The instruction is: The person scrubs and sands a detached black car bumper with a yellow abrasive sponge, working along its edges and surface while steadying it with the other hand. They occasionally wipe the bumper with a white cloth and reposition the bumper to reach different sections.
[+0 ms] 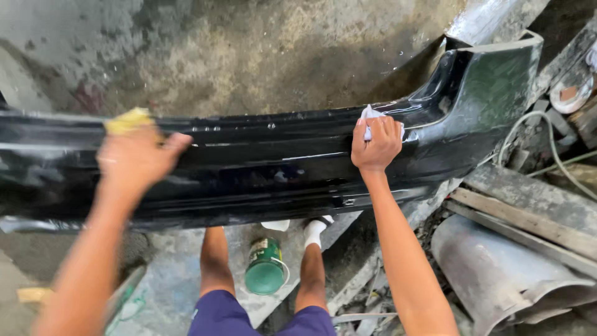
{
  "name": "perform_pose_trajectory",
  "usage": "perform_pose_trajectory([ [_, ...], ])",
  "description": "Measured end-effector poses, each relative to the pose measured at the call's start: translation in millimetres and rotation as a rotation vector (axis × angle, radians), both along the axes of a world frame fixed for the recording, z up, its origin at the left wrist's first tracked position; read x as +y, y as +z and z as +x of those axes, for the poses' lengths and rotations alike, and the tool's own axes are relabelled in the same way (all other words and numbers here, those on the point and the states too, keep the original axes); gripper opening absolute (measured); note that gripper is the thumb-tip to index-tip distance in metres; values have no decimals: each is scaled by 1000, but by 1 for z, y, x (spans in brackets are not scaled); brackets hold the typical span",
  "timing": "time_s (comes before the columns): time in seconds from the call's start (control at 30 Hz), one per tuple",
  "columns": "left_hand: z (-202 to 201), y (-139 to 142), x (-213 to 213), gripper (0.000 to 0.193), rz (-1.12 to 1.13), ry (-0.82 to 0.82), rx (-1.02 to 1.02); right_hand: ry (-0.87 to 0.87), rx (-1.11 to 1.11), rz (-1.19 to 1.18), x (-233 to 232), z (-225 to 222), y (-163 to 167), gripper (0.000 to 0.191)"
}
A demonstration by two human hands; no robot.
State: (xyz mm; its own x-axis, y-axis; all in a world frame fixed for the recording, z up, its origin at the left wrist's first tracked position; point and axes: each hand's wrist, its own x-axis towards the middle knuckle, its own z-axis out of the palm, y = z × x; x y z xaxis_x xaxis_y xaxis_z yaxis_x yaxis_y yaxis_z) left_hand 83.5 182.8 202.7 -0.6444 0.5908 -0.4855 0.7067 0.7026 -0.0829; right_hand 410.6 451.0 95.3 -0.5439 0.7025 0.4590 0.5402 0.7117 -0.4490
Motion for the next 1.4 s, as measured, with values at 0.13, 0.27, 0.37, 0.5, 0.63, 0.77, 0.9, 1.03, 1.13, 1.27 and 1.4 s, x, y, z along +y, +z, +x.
perform_pose_trajectory([
  [0.13, 90, -51, 80, 80, 90, -1, -347, -6, -46, -7, 1, 0, 3, 18],
  [0.27, 160, -98, 167, 96, 615, -288, -323, 3, -61, 0, 1, -2, 6, 18],
  [0.37, 136, -96, 166, 97, 485, -399, -516, -14, -89, -30, 0, -3, 7, 20],
  [0.5, 40, -63, 70, 86, -60, 16, -537, -4, -66, -7, 0, -3, 7, 19],
  [0.63, -15, -57, 7, 90, 165, -135, -283, -41, -24, -4, 1, -1, 8, 19],
  [0.77, 41, -90, 77, 85, 191, -164, -611, -25, -33, -39, 2, 1, 8, 21],
  [0.9, 145, -136, 202, 89, 586, -623, -784, -35, -51, -53, 3, 2, 7, 22],
  [1.03, 175, -172, 241, 90, 548, -691, -929, -111, -20, -53, 3, 1, 4, 19],
  [1.13, 122, -163, 179, 82, 234, -676, -896, -63, -38, -65, 2, -1, 3, 19],
  [1.27, 8, -114, 48, 71, 138, -261, -964, -112, -52, -65, 2, -2, 6, 18],
  [1.4, -19, -83, 5, 86, 132, -253, -673, -93, 9, -38, 2, -1, 12, 15],
])
